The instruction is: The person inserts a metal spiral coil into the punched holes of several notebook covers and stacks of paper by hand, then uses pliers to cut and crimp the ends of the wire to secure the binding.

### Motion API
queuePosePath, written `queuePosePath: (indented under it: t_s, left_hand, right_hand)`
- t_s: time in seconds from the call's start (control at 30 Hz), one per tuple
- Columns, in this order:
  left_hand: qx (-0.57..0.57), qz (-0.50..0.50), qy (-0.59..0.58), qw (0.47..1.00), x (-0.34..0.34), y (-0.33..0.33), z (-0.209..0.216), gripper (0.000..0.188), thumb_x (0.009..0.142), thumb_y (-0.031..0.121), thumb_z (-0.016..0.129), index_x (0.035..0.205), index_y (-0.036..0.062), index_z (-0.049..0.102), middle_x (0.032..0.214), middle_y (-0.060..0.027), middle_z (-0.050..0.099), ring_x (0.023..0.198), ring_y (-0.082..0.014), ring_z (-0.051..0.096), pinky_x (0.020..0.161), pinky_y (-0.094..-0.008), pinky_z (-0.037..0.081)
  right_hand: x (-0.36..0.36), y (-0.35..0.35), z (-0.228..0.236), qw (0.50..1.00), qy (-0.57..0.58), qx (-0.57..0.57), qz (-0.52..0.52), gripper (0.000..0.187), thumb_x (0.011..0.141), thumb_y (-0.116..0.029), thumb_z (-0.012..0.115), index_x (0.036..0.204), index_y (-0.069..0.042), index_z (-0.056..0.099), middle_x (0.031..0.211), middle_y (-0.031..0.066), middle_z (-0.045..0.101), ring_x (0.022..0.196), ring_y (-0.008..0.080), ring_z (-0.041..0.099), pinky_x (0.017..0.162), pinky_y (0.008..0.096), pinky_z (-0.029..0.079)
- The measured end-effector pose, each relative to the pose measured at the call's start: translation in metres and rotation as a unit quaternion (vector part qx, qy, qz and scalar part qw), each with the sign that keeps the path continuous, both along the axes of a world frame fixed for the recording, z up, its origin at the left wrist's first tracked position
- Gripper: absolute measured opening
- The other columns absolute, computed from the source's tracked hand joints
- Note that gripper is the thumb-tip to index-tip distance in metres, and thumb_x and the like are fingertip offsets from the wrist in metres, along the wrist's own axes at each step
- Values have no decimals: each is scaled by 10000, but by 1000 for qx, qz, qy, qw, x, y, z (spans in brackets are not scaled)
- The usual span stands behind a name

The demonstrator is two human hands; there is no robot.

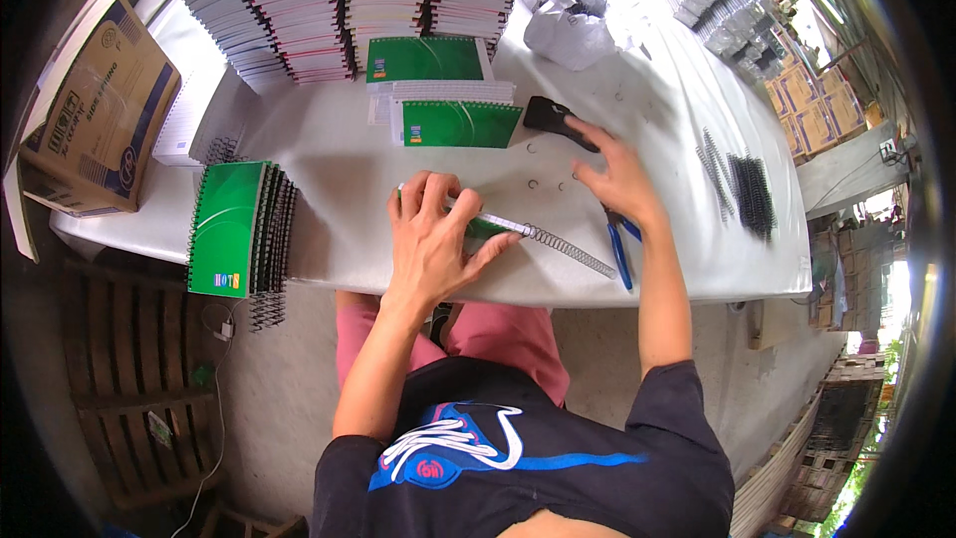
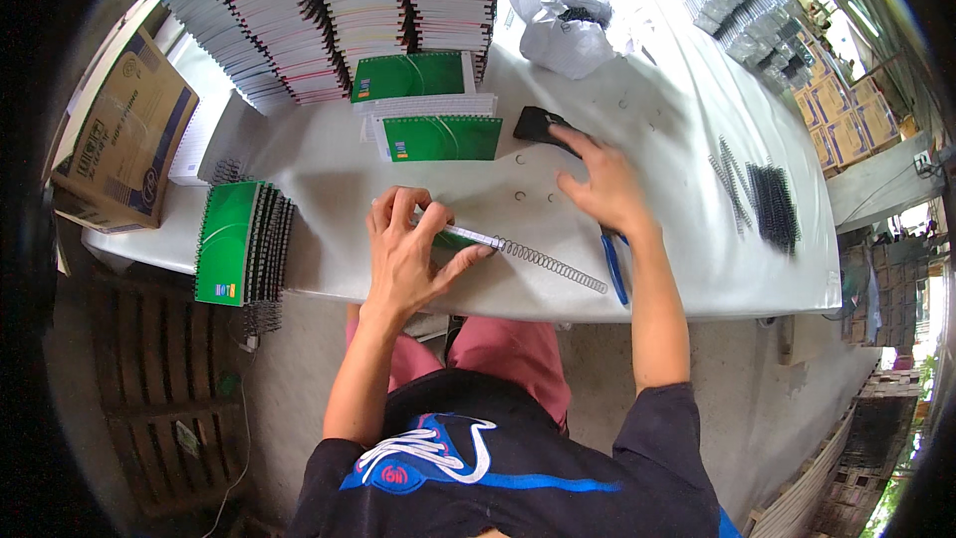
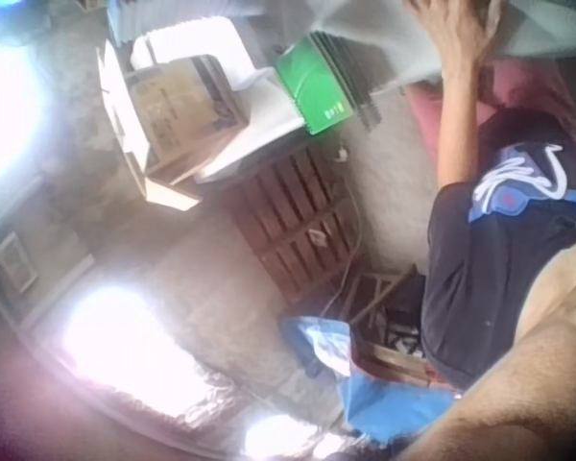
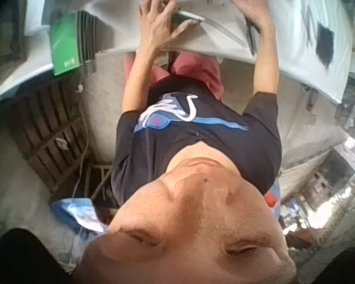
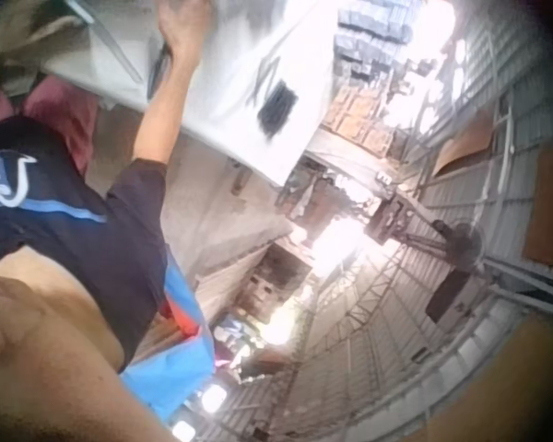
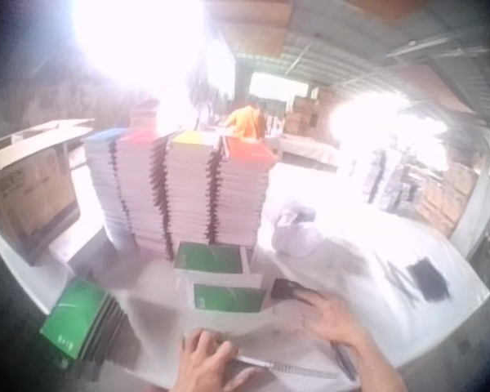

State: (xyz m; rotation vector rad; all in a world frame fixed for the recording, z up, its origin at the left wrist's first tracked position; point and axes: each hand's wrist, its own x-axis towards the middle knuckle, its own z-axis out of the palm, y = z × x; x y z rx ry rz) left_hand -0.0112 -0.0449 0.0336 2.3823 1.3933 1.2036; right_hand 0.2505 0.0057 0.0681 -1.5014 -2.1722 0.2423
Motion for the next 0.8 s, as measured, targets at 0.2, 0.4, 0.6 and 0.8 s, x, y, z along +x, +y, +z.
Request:
queuePosePath:
  t_s: [0.2, 0.4, 0.6, 0.8]
  left_hand:
    - [13, -22, -13, 1000, -4, 1, 0, 436, 722, 489, 718, 789, 82, 576, 1157, -130, 436, 1171, -360, 364, 930, -485, 344]
    - [10, -21, -47, 999, -3, 1, -3, 519, 576, 495, 819, 745, 74, 565, 1229, -171, 378, 1232, -417, 282, 978, -519, 328]
    - [-2, -24, -84, 996, 0, 2, -4, 556, 481, 500, 857, 685, 77, 559, 1233, -172, 378, 1263, -451, 207, 1011, -535, 282]
    - [0, -35, -122, 992, 4, 9, -9, 538, 483, 475, 864, 681, 80, 558, 1246, -171, 370, 1268, -460, 201, 1014, -558, 268]
  right_hand:
    - [18, 41, -24, 982, -67, -75, -163, 392, 770, -16, 540, 1157, -42, 596, 1138, 137, 636, 1041, 279, 592, 881, 351, 448]
    - [35, -19, -31, 578, 802, -92, 120, 319, 878, -128, 588, 1179, -35, 540, 1157, 132, 607, 1101, 255, 570, 981, 425, 416]
    - [-17, -48, -36, 725, 622, -213, 206, 160, 783, -51, 666, 887, 69, 683, 940, 228, 685, 914, 317, 676, 929, 447, 497]
    - [-29, -41, -24, 810, 518, -225, 157, 117, 740, -20, 721, 840, 39, 705, 901, 198, 698, 882, 271, 686, 863, 401, 536]
